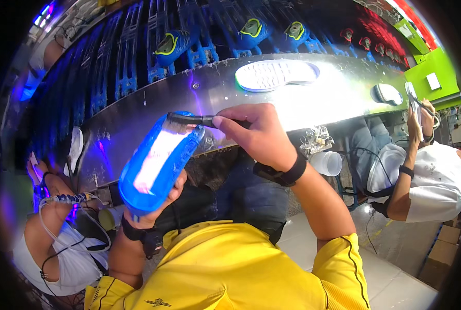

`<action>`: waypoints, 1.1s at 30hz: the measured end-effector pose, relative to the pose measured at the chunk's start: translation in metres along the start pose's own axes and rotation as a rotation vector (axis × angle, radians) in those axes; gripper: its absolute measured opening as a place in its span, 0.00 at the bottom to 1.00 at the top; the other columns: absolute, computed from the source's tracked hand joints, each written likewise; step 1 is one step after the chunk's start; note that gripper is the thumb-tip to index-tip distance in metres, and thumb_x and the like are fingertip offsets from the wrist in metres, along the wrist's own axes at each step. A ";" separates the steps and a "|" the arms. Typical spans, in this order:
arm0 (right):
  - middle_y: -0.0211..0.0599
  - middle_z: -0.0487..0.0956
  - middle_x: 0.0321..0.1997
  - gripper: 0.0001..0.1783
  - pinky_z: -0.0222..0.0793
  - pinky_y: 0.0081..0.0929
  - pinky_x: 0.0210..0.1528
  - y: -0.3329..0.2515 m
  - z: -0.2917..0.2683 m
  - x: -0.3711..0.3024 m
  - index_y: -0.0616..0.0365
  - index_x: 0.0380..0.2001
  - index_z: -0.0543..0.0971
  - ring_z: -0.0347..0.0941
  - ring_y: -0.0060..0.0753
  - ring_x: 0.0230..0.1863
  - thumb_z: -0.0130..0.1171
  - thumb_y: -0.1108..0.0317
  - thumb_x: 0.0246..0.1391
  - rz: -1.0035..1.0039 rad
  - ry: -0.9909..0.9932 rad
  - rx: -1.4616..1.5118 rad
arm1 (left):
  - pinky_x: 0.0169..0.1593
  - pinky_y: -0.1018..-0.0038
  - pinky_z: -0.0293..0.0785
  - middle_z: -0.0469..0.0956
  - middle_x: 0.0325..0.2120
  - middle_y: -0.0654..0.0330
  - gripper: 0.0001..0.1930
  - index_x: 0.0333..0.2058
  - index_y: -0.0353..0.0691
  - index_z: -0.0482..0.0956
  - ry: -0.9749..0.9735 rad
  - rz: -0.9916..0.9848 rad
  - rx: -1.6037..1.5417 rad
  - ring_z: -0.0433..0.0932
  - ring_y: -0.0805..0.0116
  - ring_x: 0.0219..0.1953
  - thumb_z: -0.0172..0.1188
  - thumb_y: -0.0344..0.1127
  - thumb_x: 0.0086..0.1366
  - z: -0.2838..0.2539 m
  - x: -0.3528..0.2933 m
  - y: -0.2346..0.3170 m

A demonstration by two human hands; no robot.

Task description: Applying glue or sealant to the seams of shoe uppers using a small brush tool.

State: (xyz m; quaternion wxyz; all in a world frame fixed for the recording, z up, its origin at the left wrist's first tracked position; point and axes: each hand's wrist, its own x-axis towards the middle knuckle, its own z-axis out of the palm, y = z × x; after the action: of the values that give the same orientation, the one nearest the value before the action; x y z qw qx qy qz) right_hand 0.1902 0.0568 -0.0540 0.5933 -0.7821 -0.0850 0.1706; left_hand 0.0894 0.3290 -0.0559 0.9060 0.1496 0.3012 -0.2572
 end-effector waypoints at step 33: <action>0.34 0.85 0.39 0.18 0.75 0.21 0.46 0.065 -0.033 -0.069 0.71 0.58 0.81 0.80 0.21 0.41 0.62 0.76 0.68 0.060 0.671 0.259 | 0.61 0.57 0.79 0.86 0.51 0.44 0.36 0.64 0.44 0.81 0.270 0.954 2.332 0.84 0.43 0.55 0.76 0.49 0.58 0.158 0.358 0.130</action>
State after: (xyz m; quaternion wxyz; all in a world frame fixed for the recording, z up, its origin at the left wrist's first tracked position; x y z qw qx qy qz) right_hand 0.1337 -0.0139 -0.0968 0.6773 -0.7149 0.1596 -0.0689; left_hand 0.4812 0.2339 -0.1416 0.2015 0.9747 -0.0973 -0.0007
